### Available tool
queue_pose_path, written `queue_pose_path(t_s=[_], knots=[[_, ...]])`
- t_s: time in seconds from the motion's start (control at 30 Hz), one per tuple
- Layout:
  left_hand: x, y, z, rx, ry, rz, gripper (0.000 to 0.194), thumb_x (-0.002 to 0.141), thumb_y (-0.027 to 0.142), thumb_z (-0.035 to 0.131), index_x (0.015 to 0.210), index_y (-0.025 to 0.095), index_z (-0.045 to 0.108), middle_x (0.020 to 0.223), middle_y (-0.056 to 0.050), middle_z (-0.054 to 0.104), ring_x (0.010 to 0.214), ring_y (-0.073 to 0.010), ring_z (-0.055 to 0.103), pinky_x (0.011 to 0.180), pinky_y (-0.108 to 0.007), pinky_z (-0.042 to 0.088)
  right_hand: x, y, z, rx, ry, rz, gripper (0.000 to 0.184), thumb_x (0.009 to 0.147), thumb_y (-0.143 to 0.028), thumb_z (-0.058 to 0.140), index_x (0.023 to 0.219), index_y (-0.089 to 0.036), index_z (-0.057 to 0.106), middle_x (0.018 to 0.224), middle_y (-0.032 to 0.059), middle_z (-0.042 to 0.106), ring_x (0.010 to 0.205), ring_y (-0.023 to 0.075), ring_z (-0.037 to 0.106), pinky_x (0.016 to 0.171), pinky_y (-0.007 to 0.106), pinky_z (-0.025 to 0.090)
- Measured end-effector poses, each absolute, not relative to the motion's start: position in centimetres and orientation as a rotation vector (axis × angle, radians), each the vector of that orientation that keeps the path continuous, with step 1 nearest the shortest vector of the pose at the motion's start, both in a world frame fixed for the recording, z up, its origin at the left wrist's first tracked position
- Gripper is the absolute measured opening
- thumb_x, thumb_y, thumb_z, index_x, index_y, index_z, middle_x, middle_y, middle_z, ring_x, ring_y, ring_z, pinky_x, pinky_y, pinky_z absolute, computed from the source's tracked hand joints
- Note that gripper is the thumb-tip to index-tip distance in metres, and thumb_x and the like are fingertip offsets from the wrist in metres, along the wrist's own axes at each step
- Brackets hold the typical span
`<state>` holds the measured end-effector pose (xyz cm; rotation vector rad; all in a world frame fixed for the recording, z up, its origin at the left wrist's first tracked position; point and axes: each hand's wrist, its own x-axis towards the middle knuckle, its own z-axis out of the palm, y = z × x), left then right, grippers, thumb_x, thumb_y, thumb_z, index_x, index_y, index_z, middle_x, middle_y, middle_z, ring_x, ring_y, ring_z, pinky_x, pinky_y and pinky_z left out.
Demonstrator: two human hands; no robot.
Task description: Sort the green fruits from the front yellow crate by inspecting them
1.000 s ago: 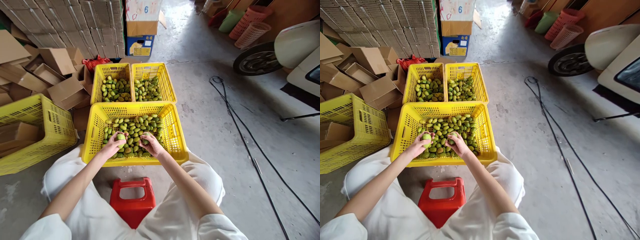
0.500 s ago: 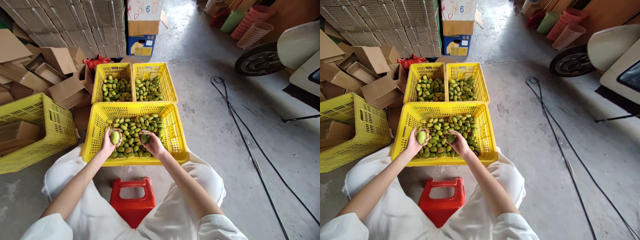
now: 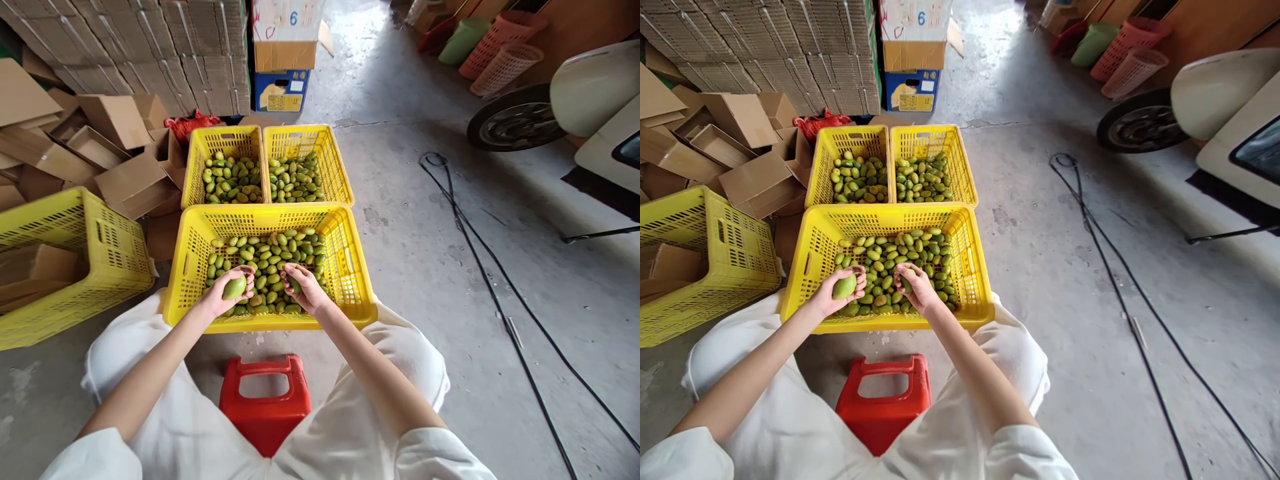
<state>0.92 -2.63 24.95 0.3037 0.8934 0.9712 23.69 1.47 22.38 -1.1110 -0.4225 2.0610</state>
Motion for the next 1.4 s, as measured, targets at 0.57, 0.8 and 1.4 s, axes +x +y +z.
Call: queue_pose_path(t_s=[0.57,0.8,1.4], knots=[[1.5,-2.1,24.6,0.310,1.038,1.102,0.028,0.079,0.025,0.082,0.105,0.013,0.078,0.095,-0.011,0.077,0.086,-0.0211,0.072,0.076,-0.032,0.061,23.7,1.2,22.3,-1.072,-0.462,2.101,0.051,0.057,-0.029,0.097,0.084,-0.023,0.054,0.077,-0.0019,0.069,0.063,0.0119,0.062,0.054,0.022,0.049],[1.0,-2.2,24.1,0.263,1.072,1.206,0.028,0.068,0.018,0.093,0.090,0.017,0.073,0.088,-0.002,0.071,0.082,-0.0130,0.068,0.075,-0.024,0.056,23.6,0.9,22.8,-1.007,-0.555,2.189,0.045,0.063,-0.041,0.098,0.088,-0.022,0.066,0.074,-0.0032,0.068,0.066,0.0131,0.067,0.066,0.027,0.058],[1.0,-2.7,24.3,0.451,0.888,0.941,0.036,0.080,0.026,0.088,0.110,0.017,0.071,0.114,-0.013,0.076,0.109,-0.0277,0.076,0.090,-0.038,0.062,23.7,1.1,22.9,-1.013,-0.551,2.194,0.047,0.056,-0.037,0.099,0.080,-0.020,0.063,0.065,-0.0048,0.057,0.049,0.0043,0.036,0.044,0.018,0.016]])
